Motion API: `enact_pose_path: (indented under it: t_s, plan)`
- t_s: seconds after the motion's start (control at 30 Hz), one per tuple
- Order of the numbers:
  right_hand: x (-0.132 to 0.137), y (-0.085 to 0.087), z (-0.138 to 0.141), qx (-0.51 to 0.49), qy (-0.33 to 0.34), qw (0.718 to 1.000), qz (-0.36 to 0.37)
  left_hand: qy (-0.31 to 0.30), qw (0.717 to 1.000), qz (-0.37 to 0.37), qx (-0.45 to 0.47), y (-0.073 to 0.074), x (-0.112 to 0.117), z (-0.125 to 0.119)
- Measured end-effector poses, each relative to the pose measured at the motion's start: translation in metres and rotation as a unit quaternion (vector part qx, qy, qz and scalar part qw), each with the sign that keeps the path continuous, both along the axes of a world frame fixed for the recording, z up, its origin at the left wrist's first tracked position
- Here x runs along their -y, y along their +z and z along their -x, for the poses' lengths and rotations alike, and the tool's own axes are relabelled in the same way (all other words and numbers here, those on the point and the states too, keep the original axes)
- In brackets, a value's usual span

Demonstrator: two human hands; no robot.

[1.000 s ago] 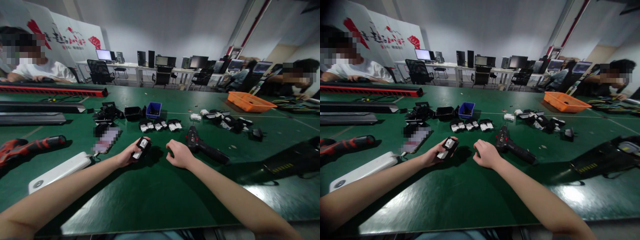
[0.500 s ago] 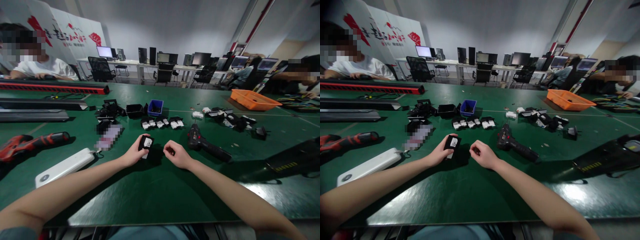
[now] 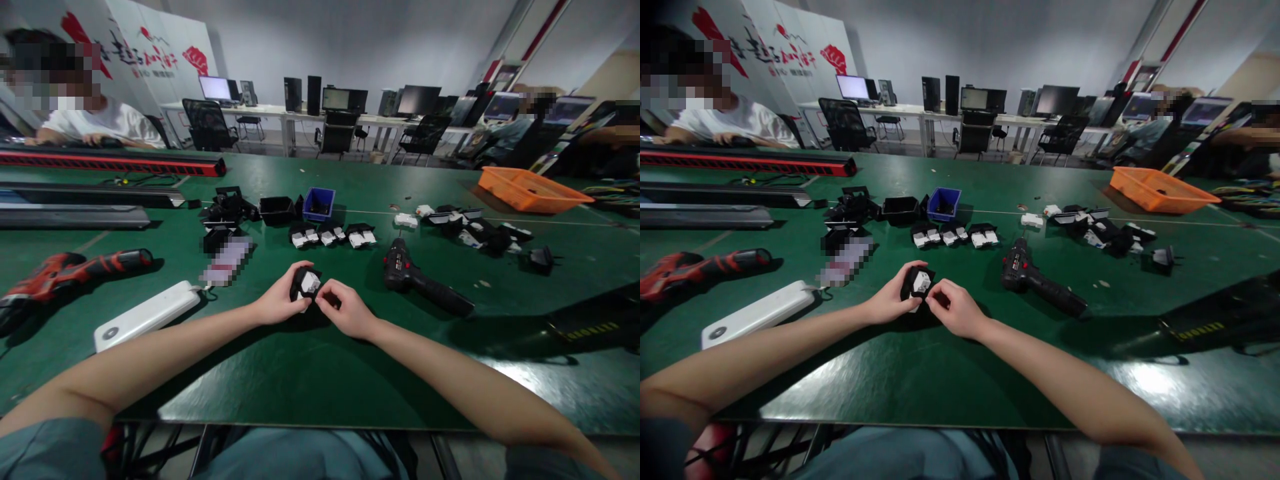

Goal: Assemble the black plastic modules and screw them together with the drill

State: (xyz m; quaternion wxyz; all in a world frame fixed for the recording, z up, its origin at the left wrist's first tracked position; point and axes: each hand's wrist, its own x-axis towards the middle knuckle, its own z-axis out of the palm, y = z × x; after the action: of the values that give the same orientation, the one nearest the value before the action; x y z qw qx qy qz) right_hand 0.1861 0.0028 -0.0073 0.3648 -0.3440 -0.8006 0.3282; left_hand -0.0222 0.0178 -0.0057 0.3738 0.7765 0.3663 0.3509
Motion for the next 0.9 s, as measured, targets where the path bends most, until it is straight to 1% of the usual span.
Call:
enact_pose_path:
  t_s: [0.2,0.3,0.37,0.43,0.47,0.57,0.63,0.73,0.9]
  plan:
    - [-0.001,-0.006,0.002,0.020,-0.031,0.999,-0.003,0.003,1.000,-0.003,-0.003,0.000,0.001,-0.001]
    - [-0.003,-0.007,0.003,0.036,-0.051,0.998,-0.003,0.002,1.000,0.002,0.007,0.000,0.000,-0.001]
    - [-0.004,-0.005,0.000,0.046,-0.053,0.997,-0.014,0.009,1.000,0.014,0.024,0.000,-0.001,-0.001]
    - [-0.007,-0.003,-0.007,0.069,-0.055,0.995,-0.046,0.027,0.997,0.045,0.052,0.000,-0.003,0.000]
    - [-0.009,-0.002,-0.012,0.088,-0.055,0.992,-0.067,0.039,0.994,0.072,0.069,-0.001,-0.005,0.000]
    - [-0.014,0.000,-0.029,0.158,-0.048,0.979,-0.119,0.069,0.975,0.174,0.122,-0.002,-0.009,0.000]
    - [-0.016,-0.001,-0.036,0.189,-0.044,0.973,-0.128,0.080,0.961,0.216,0.153,-0.003,-0.012,0.000]
    - [-0.017,-0.004,-0.036,0.214,-0.043,0.967,-0.129,0.082,0.953,0.230,0.177,-0.004,-0.013,0.000]
    - [-0.018,-0.008,-0.028,0.248,-0.023,0.959,-0.133,0.071,0.959,0.215,0.168,-0.002,-0.012,0.000]
